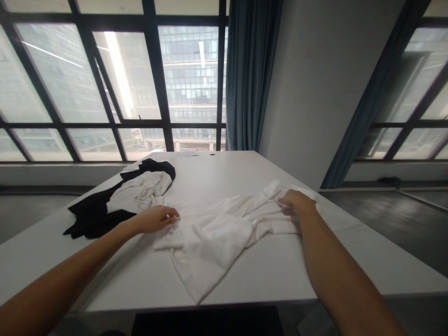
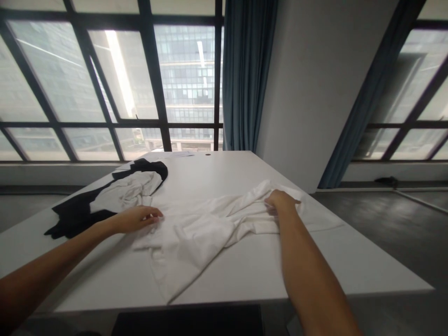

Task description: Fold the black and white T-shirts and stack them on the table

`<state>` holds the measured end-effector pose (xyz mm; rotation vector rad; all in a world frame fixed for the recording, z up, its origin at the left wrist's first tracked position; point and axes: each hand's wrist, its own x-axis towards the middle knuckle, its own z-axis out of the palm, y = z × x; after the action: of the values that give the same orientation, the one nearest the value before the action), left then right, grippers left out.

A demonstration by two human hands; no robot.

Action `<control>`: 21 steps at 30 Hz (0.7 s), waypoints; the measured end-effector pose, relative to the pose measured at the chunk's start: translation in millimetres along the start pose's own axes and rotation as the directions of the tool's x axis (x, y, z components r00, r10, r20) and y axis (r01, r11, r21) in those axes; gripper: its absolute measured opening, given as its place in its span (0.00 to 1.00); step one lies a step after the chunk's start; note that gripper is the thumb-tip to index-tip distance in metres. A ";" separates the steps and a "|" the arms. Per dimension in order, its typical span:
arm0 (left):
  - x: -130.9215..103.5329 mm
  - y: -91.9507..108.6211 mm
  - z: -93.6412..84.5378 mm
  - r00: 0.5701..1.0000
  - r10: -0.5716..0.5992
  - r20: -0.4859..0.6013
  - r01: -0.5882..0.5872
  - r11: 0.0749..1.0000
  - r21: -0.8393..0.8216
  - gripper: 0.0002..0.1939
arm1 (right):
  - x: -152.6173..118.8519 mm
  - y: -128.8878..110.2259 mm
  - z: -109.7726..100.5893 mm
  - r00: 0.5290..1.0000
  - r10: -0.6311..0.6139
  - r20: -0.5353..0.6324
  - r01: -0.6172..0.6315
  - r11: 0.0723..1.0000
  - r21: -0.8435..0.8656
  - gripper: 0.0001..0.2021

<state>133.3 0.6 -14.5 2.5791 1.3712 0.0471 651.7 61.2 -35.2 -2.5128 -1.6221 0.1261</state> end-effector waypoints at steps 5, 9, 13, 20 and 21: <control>28.8 -27.5 17.8 0.992 0.089 -0.089 -0.081 0.993 0.088 0.31 | -16.2 -33.2 -4.6 0.915 -0.404 0.005 0.403 0.912 -0.077 0.34; 61.5 -38.8 11.7 0.993 -0.044 -0.109 0.052 0.997 0.063 0.31 | -13.5 -69.4 0.1 0.831 -0.515 0.210 0.542 0.834 -0.101 0.28; 90.0 -46.2 -5.4 0.983 -0.181 0.027 0.181 0.983 0.001 0.23 | 5.0 -86.7 -9.6 0.842 -0.412 0.348 0.495 0.847 -0.194 0.21; 137.7 -76.2 -91.0 0.988 -0.153 0.019 0.153 0.964 -0.216 0.16 | 49.9 -106.3 -64.3 0.898 -0.418 0.139 0.440 0.844 -0.306 0.12; 147.7 -79.5 -101.7 0.974 -0.219 -0.061 0.206 0.963 -0.175 0.16 | 55.5 -111.8 -67.3 0.913 -0.408 0.029 0.397 0.866 -0.306 0.13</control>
<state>138.6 183.1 57.2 2.3029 1.5924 0.2226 584.2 151.7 50.5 -2.2813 -2.2597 -0.2376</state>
